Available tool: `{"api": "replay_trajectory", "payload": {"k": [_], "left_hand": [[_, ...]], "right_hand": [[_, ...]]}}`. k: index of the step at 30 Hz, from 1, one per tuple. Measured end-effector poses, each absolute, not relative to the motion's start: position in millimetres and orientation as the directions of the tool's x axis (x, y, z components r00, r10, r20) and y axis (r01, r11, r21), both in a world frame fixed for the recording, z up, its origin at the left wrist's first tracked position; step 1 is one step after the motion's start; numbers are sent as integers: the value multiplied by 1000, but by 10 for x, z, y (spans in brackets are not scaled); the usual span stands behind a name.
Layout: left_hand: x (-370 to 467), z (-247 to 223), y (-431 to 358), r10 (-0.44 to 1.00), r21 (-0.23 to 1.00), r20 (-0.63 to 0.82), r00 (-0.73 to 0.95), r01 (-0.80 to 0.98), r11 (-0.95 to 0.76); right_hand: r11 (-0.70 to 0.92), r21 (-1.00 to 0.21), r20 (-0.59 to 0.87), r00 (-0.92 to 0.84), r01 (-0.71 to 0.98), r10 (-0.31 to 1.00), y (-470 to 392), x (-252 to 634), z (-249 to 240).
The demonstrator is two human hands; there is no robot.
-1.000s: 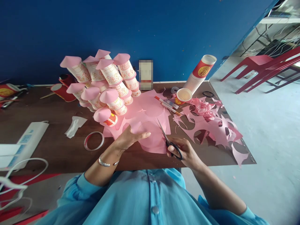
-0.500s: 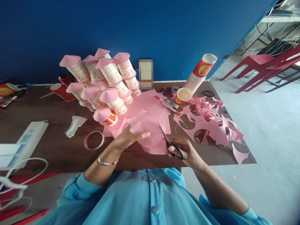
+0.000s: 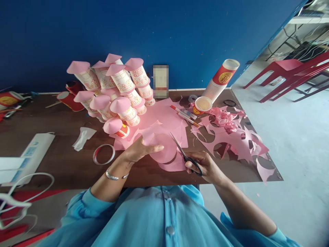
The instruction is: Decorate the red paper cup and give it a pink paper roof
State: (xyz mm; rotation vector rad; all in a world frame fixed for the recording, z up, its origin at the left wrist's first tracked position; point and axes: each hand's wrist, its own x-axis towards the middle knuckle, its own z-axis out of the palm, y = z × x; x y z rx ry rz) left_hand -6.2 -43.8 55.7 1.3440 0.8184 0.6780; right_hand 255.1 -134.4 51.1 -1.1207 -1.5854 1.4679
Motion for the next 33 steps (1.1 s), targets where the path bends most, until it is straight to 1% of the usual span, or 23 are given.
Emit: {"api": "replay_trajectory", "payload": {"k": [6,10,17,22,28,33], "left_hand": [[-103,591,-408,822,990,-132,554,108,86],[-111,609,-390,820,992,-110,561,117,53],[-103,666,-386,810,986,-160,563,127,107],[-110,674,-355,801,985,-169,575,118,123],[-149,623,-315,790,988,-151,594,116,102],[-167,597,-305,802,982,-179,569,151,111]], "right_hand": [[-26,-991,-75,-387,132,919,-1345,2545,503],[-41,-993,-79,-380,108,921,-1349,2527,507],[-55,-993,-90,-374,102,923,-1343,2513,512],[-77,-992,-108,-383,96,917,-1335,2517,524],[-51,-991,-99,-398,127,912,-1325,2533,541],[-28,-990,-82,-415,136,906,-1320,2546,546]]}}
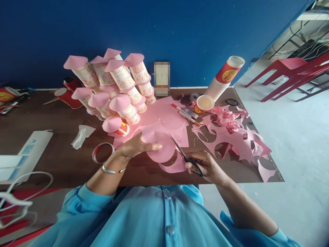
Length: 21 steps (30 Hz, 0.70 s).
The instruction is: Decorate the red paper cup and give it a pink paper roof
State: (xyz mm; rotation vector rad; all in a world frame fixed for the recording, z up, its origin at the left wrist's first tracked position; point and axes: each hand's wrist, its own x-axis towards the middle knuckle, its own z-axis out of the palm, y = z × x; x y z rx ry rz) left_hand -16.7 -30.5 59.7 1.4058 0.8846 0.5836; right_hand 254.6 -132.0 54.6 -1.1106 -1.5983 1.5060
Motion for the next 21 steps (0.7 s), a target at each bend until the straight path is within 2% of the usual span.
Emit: {"api": "replay_trajectory", "payload": {"k": [21], "left_hand": [[-191,636,-235,732,987,-161,662,119,110]], "right_hand": [[-42,-991,-92,-434,124,896,-1335,2550,526]]}}
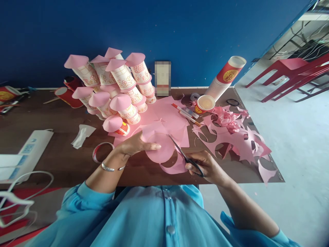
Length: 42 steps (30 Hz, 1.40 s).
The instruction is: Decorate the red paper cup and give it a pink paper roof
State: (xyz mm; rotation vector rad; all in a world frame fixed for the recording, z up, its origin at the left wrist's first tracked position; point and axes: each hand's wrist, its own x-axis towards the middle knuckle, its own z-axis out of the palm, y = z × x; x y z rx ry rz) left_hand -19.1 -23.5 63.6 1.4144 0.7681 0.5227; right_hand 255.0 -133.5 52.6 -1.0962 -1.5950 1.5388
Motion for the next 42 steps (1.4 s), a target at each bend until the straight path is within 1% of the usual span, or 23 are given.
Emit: {"api": "replay_trajectory", "payload": {"k": [5,7,11,14,18,21,26,30,36,42], "left_hand": [[-194,649,-237,725,993,-119,678,91,77],[-194,638,-260,744,990,-135,655,64,124],[-167,569,-339,816,952,-226,532,-55,299],[-117,521,-396,855,934,-219,471,-151,323],[-72,513,-432,869,932,-203,451,-184,313],[-66,547,-432,866,940,-203,456,-156,302],[-55,609,-416,831,952,-220,511,-72,296],[-28,622,-423,842,964,-246,481,29,265],[30,692,-471,850,972,-233,472,75,224],[30,712,-482,843,965,-261,470,153,214]], "right_hand": [[-55,-993,-93,-435,100,896,-1339,2545,515],[-65,-993,-100,-425,95,900,-1341,2541,512],[-89,-991,-120,-398,97,909,-1360,2532,498],[-102,-992,-121,-388,67,914,-1382,2514,480],[-129,-992,-126,-365,15,922,-1400,2467,472],[-140,-990,-128,-350,-10,928,-1405,2437,486],[-148,-989,-135,-335,-14,933,-1423,2420,503],[-112,-994,-108,-297,3,949,-1445,2407,495],[-94,-996,-89,-269,-5,959,-1463,2378,519],[-76,-997,-78,-261,18,962,-1456,2383,531]]}}
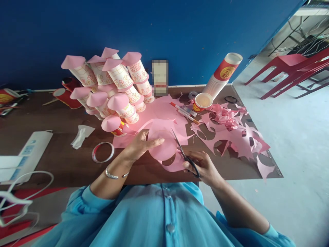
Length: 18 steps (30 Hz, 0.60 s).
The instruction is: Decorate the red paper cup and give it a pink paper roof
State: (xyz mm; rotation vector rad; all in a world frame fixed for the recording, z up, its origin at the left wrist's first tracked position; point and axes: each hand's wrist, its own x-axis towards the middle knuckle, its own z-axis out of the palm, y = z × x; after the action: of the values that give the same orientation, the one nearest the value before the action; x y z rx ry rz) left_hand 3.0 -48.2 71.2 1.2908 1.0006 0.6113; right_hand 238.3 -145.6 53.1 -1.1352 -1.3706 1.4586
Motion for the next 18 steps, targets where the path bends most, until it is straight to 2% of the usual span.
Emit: {"api": "replay_trajectory", "payload": {"k": [18], "left_hand": [[11,683,-453,824,967,-247,510,77,242]], "right_hand": [[23,-996,-4,-298,89,955,-1446,2420,490]]}}
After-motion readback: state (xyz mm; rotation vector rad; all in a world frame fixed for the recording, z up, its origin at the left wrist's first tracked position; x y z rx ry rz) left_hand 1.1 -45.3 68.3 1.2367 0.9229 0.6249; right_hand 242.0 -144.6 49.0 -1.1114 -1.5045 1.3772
